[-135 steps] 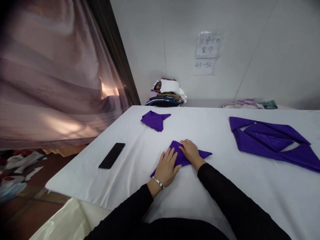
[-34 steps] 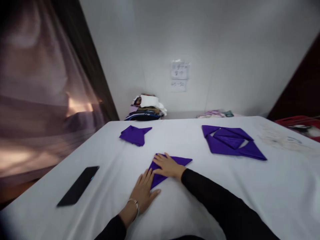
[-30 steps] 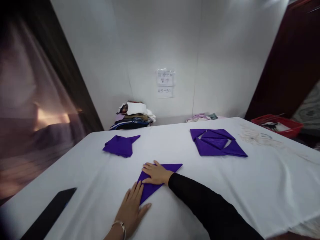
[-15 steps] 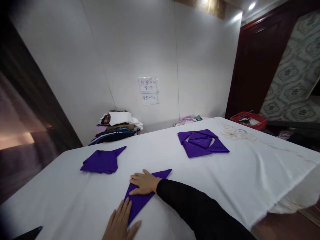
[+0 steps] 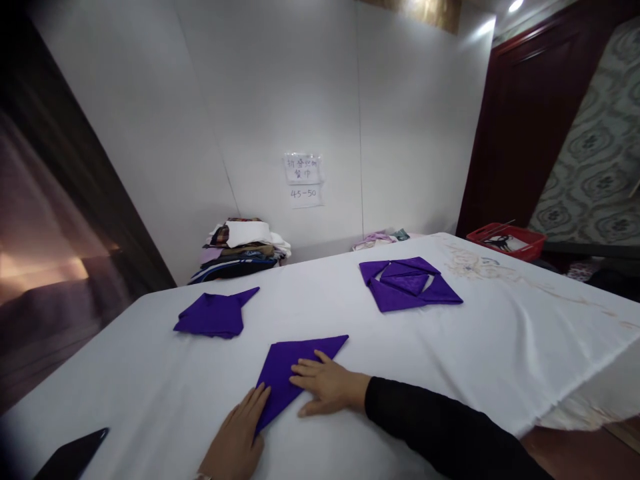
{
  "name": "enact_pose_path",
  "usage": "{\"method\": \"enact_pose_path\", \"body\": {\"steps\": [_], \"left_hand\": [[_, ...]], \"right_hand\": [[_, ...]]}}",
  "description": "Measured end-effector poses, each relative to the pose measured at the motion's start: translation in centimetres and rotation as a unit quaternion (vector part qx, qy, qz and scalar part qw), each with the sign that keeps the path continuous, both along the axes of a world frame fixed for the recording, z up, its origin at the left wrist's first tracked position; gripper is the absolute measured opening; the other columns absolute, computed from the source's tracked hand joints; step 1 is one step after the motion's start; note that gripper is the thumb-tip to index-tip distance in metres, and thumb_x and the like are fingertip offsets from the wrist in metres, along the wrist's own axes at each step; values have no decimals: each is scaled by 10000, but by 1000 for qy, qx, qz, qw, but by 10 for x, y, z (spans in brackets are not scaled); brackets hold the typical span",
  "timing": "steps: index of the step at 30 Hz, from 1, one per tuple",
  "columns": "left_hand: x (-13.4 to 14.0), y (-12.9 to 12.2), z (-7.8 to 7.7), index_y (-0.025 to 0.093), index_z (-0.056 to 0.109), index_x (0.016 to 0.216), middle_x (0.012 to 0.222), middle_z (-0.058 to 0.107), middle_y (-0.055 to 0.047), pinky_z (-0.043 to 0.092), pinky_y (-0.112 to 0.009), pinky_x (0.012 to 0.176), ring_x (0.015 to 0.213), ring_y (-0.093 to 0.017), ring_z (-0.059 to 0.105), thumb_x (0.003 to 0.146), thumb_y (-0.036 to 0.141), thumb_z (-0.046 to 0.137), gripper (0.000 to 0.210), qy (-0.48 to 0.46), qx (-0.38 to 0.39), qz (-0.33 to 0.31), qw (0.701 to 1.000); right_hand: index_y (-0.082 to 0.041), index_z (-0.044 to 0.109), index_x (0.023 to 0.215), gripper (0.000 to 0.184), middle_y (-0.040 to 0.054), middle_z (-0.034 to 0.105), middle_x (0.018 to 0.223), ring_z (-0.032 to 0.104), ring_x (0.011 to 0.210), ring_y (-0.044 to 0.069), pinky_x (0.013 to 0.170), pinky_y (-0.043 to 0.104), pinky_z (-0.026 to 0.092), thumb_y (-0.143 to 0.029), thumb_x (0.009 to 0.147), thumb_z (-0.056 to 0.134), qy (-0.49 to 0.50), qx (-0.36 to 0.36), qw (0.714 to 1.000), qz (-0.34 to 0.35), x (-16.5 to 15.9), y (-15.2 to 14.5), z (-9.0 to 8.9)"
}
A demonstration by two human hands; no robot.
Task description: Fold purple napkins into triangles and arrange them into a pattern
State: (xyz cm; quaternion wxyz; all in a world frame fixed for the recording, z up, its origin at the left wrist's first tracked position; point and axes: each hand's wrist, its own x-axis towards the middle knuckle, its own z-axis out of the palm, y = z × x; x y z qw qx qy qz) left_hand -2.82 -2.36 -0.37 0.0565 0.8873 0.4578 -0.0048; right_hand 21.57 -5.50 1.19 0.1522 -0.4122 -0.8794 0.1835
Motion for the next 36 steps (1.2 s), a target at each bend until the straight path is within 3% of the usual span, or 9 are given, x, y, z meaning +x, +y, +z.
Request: {"method": "enact_pose_path", "body": {"steps": [3, 7, 17, 21, 24, 27, 29, 33, 36], "left_hand": [[-7, 1, -6, 144, 497, 1251, 1349, 457, -71, 338, -357, 1028, 1261, -198, 378, 630, -19, 364, 656, -24, 80, -25, 996], [-19, -9, -4, 186, 620, 1061, 1092, 648, -62, 443, -365, 909, 1027, -197, 572, 727, -14, 341, 479, -68, 158, -62, 983], [-18, -58, 29, 240, 607, 1046, 1027, 666, -13, 306, -431, 1015, 1026, -189, 540, 680, 26, 429, 459, -145, 45, -87, 985], [-13, -68, 35, 231, 600, 1012, 947, 673, -17, 292, -432, 1020, 1018, -188, 533, 629, 39, 469, 448, -186, 29, -104, 977], [-3, -80, 41, 216, 580, 1009, 930, 668, -32, 330, -428, 984, 940, -188, 563, 639, 67, 483, 410, -195, 8, -114, 974], [9, -93, 50, 196, 574, 943, 865, 660, -45, 406, -404, 882, 835, -197, 582, 663, 106, 497, 304, -184, -26, -101, 977], [13, -98, 56, 199, 571, 912, 824, 657, -38, 445, -371, 794, 793, -203, 589, 702, 173, 521, 217, -187, -68, -79, 977], [11, -86, 64, 228, 560, 1005, 853, 672, 4, 470, -275, 700, 765, -158, 608, 827, 393, 471, 258, -276, -206, -59, 937], [10, -65, 58, 225, 588, 1004, 882, 674, 4, 465, -260, 744, 810, -136, 604, 895, 402, 353, 313, -310, -195, -47, 929]], "right_hand": [[-219, 212, 1415, 705, 124, 256, 1451, 167, 1340, 247, 1063, 491, 6, -574, 839, 409, -9, -1, 1000, -19, 9, 1, -3], [-208, 249, 1406, 679, 125, 270, 1445, 187, 1335, 251, 1063, 494, 22, -567, 848, 390, -23, -9, 999, -44, 16, 1, -3], [-195, 315, 1382, 626, 128, 280, 1439, 189, 1334, 261, 1061, 508, 39, -539, 863, 379, -79, 24, 988, -128, 70, -5, -6], [-174, 264, 1401, 671, 138, 275, 1442, 171, 1338, 267, 1066, 501, 30, -521, 848, 418, -58, 40, 996, -56, 34, -30, 0], [-185, 323, 1369, 579, 120, 393, 1382, 281, 1292, 250, 1068, 488, 68, -406, 851, 462, -4, 34, 999, 22, -13, -60, 2], [-171, 495, 1198, 378, 112, 577, 1148, 465, 1104, 228, 998, 448, 259, -277, 835, 479, 73, 16, 997, -3, -45, -82, 0], [-179, 558, 1067, 261, 87, 618, 976, 521, 948, 209, 877, 392, 375, -239, 830, 467, 125, -9, 992, -35, -52, -89, -3], [-208, 596, 995, 216, 61, 630, 909, 548, 835, 183, 755, 319, 421, -272, 852, 447, 204, -58, 975, -62, -45, -93, -5], [-205, 630, 847, 191, 21, 623, 787, 549, 712, 153, 667, 274, 426, -320, 848, 477, 247, -124, 956, -100, -39, -95, -2]]}}
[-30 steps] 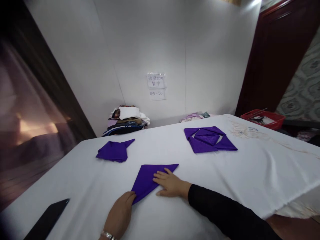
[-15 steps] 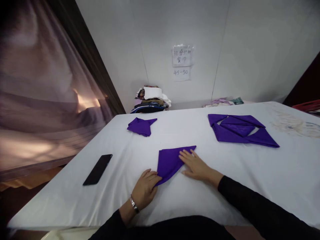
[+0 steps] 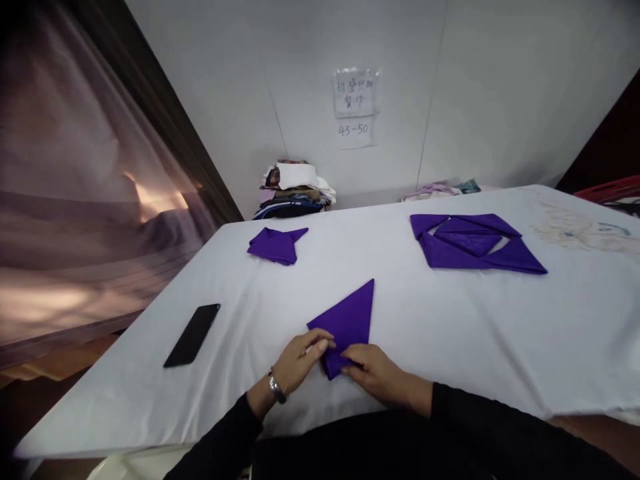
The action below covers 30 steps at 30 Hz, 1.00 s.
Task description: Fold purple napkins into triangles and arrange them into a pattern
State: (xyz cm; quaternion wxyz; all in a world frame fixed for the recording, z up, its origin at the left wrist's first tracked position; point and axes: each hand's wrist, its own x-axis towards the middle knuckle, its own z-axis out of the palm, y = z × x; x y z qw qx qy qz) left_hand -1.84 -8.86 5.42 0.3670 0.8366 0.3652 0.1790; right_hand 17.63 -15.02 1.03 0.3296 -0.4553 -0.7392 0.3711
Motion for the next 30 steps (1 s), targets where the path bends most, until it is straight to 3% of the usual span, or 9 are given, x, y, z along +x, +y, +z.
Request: {"method": "enact_pose_path", "body": {"steps": [5, 8, 11, 14, 17, 23, 30], "left_hand": [[0, 21, -24, 214, 599, 1057, 998, 656, -44, 427, -339, 865, 935, -173, 565, 881, 368, 406, 303, 27, 129, -15, 991], [-3, 24, -34, 209, 581, 1096, 1013, 655, -51, 425, -359, 878, 949, -176, 561, 895, 353, 371, 324, 0, 111, -3, 994], [-3, 25, -39, 205, 536, 1163, 1029, 652, -50, 448, -349, 860, 948, -171, 577, 894, 381, 367, 364, -16, 57, 63, 996], [2, 27, -44, 190, 494, 1211, 1015, 652, -60, 461, -355, 846, 930, -184, 592, 855, 400, 448, 416, -8, 53, 124, 991], [9, 30, -50, 185, 502, 1196, 961, 660, -57, 464, -370, 828, 887, -190, 599, 850, 357, 458, 389, 6, 94, 155, 983], [15, 35, -58, 192, 515, 1171, 854, 662, -40, 481, -348, 748, 794, -183, 605, 864, 326, 429, 346, 28, 139, 180, 973], [16, 37, -61, 162, 508, 1166, 886, 657, -64, 472, -363, 757, 803, -195, 598, 871, 286, 404, 336, 57, 166, 183, 967]], "right_hand": [[-180, 636, 761, 223, -14, 615, 703, 554, 675, 151, 649, 276, 437, -400, 750, 608, 159, -161, 974, -19, 8, 8, 10], [-157, 634, 807, 296, 4, 634, 733, 579, 710, 170, 705, 323, 450, -427, 685, 659, 251, -218, 940, -70, 19, 27, 16], [-148, 618, 821, 318, 5, 622, 706, 564, 625, 144, 628, 300, 452, -416, 659, 672, 279, -233, 920, -147, 36, 52, 13], [-154, 597, 835, 292, -30, 559, 612, 475, 476, 97, 453, 230, 372, -398, 679, 642, 241, -214, 924, -204, 51, 75, 3], [-167, 575, 838, 244, -61, 487, 549, 429, 431, 89, 398, 211, 317, -360, 693, 609, 187, -178, 940, -221, 60, 88, -10], [-195, 580, 1001, 298, -20, 579, 703, 530, 585, 130, 522, 244, 409, -262, 713, 547, 68, -93, 961, -253, 65, 97, -18], [-172, 484, 1222, 491, 14, 622, 814, 557, 680, 157, 631, 279, 408, -224, 735, 507, -82, -63, 953, -284, 69, 103, -13]]}}
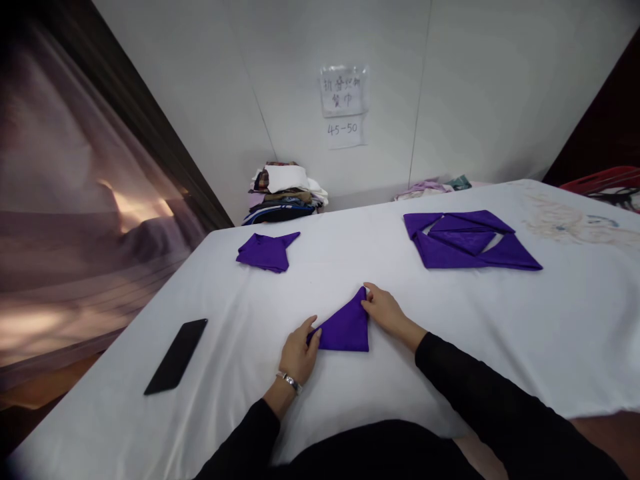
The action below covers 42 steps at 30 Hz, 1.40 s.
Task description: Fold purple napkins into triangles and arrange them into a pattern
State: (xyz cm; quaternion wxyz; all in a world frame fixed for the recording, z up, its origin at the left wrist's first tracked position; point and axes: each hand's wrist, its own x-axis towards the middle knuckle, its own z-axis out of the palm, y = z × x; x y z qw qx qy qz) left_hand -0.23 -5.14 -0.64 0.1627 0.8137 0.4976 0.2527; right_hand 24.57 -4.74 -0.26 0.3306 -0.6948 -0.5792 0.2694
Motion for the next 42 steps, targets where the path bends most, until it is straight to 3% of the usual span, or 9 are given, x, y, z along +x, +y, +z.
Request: {"method": "enact_pose_path", "body": {"steps": [9, 20, 26, 28, 31, 33, 37, 39, 42], "left_hand": [[-4, -1, 1, 144, 506, 1160, 869, 649, -66, 459, -370, 748, 795, -201, 578, 878, 242, 388, 321, 34, 8, 13, 999], [-23, -4, 4, 146, 545, 1103, 848, 632, -53, 442, -343, 740, 815, -196, 562, 848, 167, 436, 278, 121, 37, 41, 991], [-22, -1, 20, 186, 567, 1054, 918, 639, -46, 448, -351, 785, 878, -189, 570, 840, 185, 449, 244, 92, 51, 53, 993], [-7, 0, 28, 190, 552, 1091, 1040, 625, -61, 425, -370, 869, 991, -193, 546, 864, 225, 429, 261, 62, 78, 11, 995], [19, -1, 33, 199, 460, 1233, 1289, 502, -69, 311, -414, 1020, 1212, -208, 406, 890, 360, 400, 384, 82, 82, -115, 987], [33, -1, 26, 188, 374, 1315, 1402, 376, -82, 230, -464, 1064, 1300, -242, 287, 870, 496, 382, 541, 131, 52, -169, 976], [39, -1, 5, 149, 262, 1381, 1469, 228, -110, 155, -503, 1082, 1348, -276, 159, 825, 652, 273, 750, 194, 0, -181, 964], [38, -1, 0, 150, 226, 1396, 1480, 193, -106, 128, -498, 1089, 1356, -272, 125, 821, 664, 244, 771, 204, -4, -181, 962], [37, -1, 0, 172, 167, 1413, 1484, 184, -96, 117, -497, 1092, 1359, -272, 102, 824, 649, 268, 765, 209, -3, -185, 960]], "right_hand": [[-166, 423, 1253, 490, 18, 626, 810, 560, 699, 164, 624, 271, 378, -198, 767, 470, -60, -12, 998, 13, -1, 0, 4], [-221, 487, 1008, 217, -12, 600, 752, 543, 683, 148, 566, 237, 310, -191, 794, 473, -128, -20, 991, 15, 0, 2, 6], [-223, 483, 1034, 241, -11, 608, 754, 548, 683, 150, 566, 240, 311, -200, 795, 477, -133, -21, 991, 16, 0, 4, 7], [-217, 480, 1052, 257, -9, 615, 761, 554, 689, 153, 572, 242, 320, -205, 795, 480, -131, -25, 991, 18, 1, 5, 6], [-206, 473, 1083, 288, -3, 620, 767, 564, 696, 156, 594, 247, 345, -211, 796, 487, -129, -28, 991, 22, 4, 8, 6], [-196, 468, 1107, 308, 1, 623, 760, 571, 693, 161, 608, 254, 367, -223, 801, 486, -130, -33, 991, 25, 6, 8, 7], [-176, 496, 1124, 308, 72, 632, 934, 577, 850, 201, 735, 313, 416, -259, 831, 451, -186, 32, 982, 20, 0, -1, 16], [-163, 509, 1145, 331, 117, 580, 1115, 513, 1041, 227, 879, 359, 381, -299, 855, 428, -204, 117, 970, 65, -11, -8, 22], [-174, 417, 1291, 480, 118, 451, 1325, 362, 1238, 224, 1031, 405, 250, -409, 873, 420, -173, 167, 939, 248, -34, -17, 30]]}}
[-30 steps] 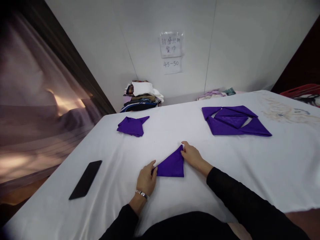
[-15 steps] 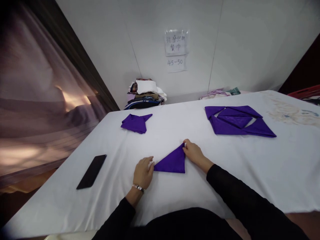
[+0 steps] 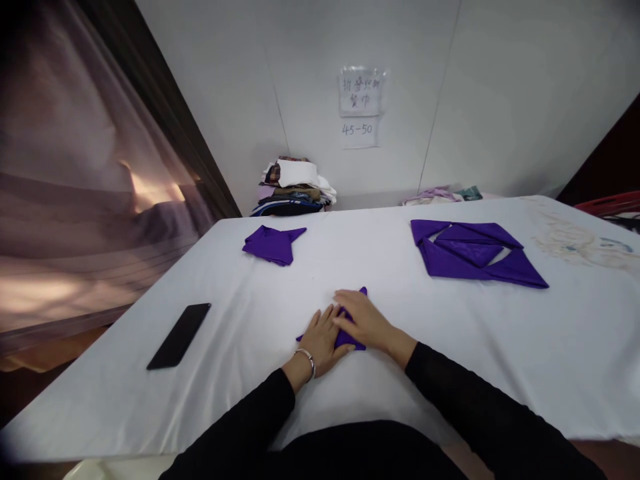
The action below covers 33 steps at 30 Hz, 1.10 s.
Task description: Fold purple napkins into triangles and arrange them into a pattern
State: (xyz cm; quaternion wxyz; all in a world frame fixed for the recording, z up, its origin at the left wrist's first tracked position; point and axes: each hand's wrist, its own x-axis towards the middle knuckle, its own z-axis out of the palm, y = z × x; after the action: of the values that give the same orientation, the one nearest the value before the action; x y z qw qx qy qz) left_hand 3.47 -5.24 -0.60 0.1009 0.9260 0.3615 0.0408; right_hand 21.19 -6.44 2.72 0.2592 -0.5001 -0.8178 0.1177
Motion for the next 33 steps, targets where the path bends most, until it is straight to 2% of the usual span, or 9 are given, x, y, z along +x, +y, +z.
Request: {"method": "enact_pose_path", "body": {"steps": [2, 4, 10, 13, 19, 27, 29, 31, 33], "left_hand": [[1, 0, 2, 206, 124, 1421, 1492, 165, -70, 117, -493, 1093, 1362, -266, 79, 839, 614, 286, 730, -6, 8, -7, 1000], [1, -1, 3, 220, 115, 1422, 1496, 146, -62, 127, -495, 1091, 1363, -266, 70, 835, 618, 294, 732, -8, 11, -6, 1000], [-1, 1, -5, 154, 177, 1409, 1477, 206, -108, 125, -500, 1090, 1358, -265, 108, 818, 670, 230, 786, 6, 9, -5, 1000], [0, 2, -5, 153, 178, 1409, 1479, 202, -101, 120, -501, 1090, 1359, -266, 103, 819, 674, 207, 788, 4, 11, -5, 1000], [-10, -6, 0, 142, 172, 1410, 1480, 199, -96, 112, -499, 1092, 1359, -255, 112, 817, 678, 197, 799, 7, 2, 18, 1000], [-88, -34, 5, 110, 224, 1393, 1466, 221, -125, 116, -481, 1094, 1357, -249, 136, 828, 646, 263, 780, 50, 3, 121, 991], [-99, -36, 9, 109, 249, 1383, 1457, 240, -137, 130, -490, 1087, 1351, -256, 160, 836, 629, 273, 756, 59, 1, 165, 985], [-97, -37, 15, 97, 261, 1376, 1453, 241, -158, 138, -500, 1081, 1348, -270, 166, 838, 627, 271, 756, 52, 14, 214, 975], [-79, -36, 22, 87, 259, 1374, 1456, 228, -167, 119, -501, 1084, 1353, -275, 143, 828, 646, 263, 782, 30, 36, 217, 975]], "right_hand": [[-197, 306, 1375, 587, 101, 341, 1417, 264, 1305, 220, 1073, 435, 153, -482, 872, 405, -21, -45, 994, 100, -11, 0, 1], [-192, 247, 1405, 640, 106, 262, 1454, 196, 1334, 224, 1083, 452, 88, -532, 875, 361, -56, -87, 987, 121, -14, 6, -3], [-195, 276, 1399, 660, 99, 239, 1458, 151, 1346, 230, 1076, 459, 108, -595, 875, 255, -134, -106, 985, -4, 16, 36, -25], [-188, 284, 1395, 673, 93, 235, 1459, 153, 1345, 228, 1075, 463, 111, -609, 873, 221, -155, -99, 982, -35, 30, 43, -32], [-211, 273, 1398, 668, 85, 238, 1461, 155, 1345, 228, 1068, 474, 123, -616, 871, 209, -175, -81, 980, -48, 36, 45, -38], [-220, 287, 1391, 637, 88, 241, 1463, 157, 1344, 244, 1060, 486, 126, -593, 877, 238, -179, -84, 979, -41, 36, 45, -39], [-222, 290, 1389, 630, 87, 247, 1462, 156, 1344, 246, 1060, 486, 125, -588, 878, 240, -181, -83, 979, -44, 37, 46, -40], [-223, 294, 1387, 627, 88, 250, 1461, 161, 1343, 248, 1059, 486, 128, -585, 878, 241, -182, -82, 979, -44, 37, 46, -42], [-219, 295, 1387, 628, 90, 250, 1460, 164, 1342, 251, 1056, 494, 132, -582, 878, 241, -183, -80, 979, -44, 38, 46, -44]]}}
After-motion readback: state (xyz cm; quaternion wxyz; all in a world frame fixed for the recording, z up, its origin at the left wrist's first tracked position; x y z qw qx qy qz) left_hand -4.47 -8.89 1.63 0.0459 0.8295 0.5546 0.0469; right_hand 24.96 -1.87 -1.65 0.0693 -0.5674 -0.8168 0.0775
